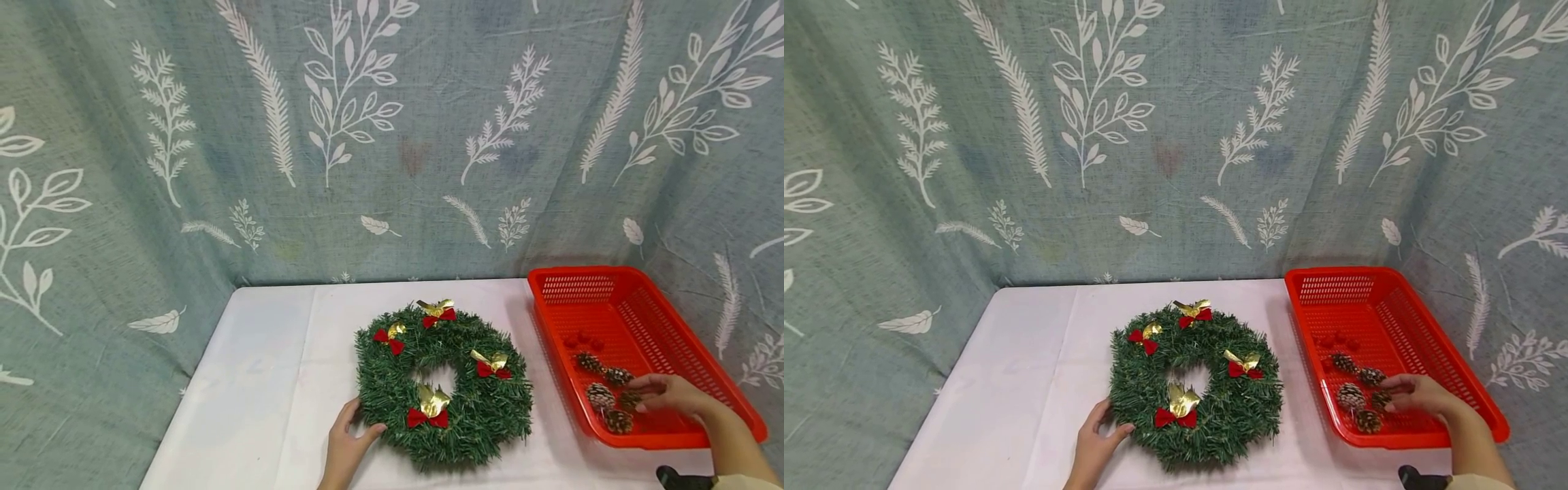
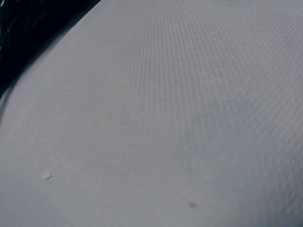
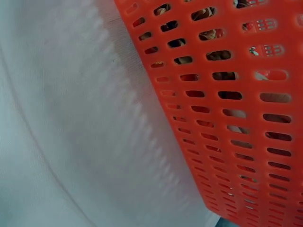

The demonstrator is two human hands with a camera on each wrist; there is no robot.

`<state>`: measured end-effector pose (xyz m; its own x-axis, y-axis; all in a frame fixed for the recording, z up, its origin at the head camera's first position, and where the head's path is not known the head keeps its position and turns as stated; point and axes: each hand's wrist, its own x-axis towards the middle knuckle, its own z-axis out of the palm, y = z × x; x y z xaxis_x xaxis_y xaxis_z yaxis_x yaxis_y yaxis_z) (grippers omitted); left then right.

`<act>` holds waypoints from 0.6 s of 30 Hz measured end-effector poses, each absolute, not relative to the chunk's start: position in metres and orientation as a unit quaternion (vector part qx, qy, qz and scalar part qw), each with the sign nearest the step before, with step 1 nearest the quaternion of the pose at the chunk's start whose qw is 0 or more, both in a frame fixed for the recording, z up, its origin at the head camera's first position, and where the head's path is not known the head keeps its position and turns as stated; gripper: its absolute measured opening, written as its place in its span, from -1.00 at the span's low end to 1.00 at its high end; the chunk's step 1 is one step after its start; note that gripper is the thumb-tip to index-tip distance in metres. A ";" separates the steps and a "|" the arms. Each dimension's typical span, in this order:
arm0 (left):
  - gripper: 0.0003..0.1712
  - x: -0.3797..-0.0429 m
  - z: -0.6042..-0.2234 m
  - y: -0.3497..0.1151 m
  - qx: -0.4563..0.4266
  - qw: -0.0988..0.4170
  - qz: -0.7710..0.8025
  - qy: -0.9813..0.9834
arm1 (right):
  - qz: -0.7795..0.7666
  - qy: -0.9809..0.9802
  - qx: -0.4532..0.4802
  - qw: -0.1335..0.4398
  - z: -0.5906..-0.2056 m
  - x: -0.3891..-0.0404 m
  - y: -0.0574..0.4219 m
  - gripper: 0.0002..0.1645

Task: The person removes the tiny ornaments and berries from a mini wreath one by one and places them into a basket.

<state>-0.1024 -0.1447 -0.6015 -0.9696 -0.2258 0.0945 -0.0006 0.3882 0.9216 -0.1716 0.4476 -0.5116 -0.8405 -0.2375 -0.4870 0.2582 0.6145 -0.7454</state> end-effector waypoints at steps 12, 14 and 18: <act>-0.11 -0.102 -0.591 -0.143 0.071 0.055 -0.584 -0.807 | -0.440 0.872 0.003 0.212 -0.495 -0.162 0.440 -0.38; -0.10 -0.102 -0.582 -0.143 0.070 0.053 -0.590 -0.803 | -0.434 0.878 0.004 0.199 -0.491 -0.162 0.436 -0.39; -0.13 -0.103 -0.573 -0.144 0.056 0.073 -0.603 -0.793 | -0.427 0.885 0.007 0.185 -0.487 -0.161 0.430 -0.42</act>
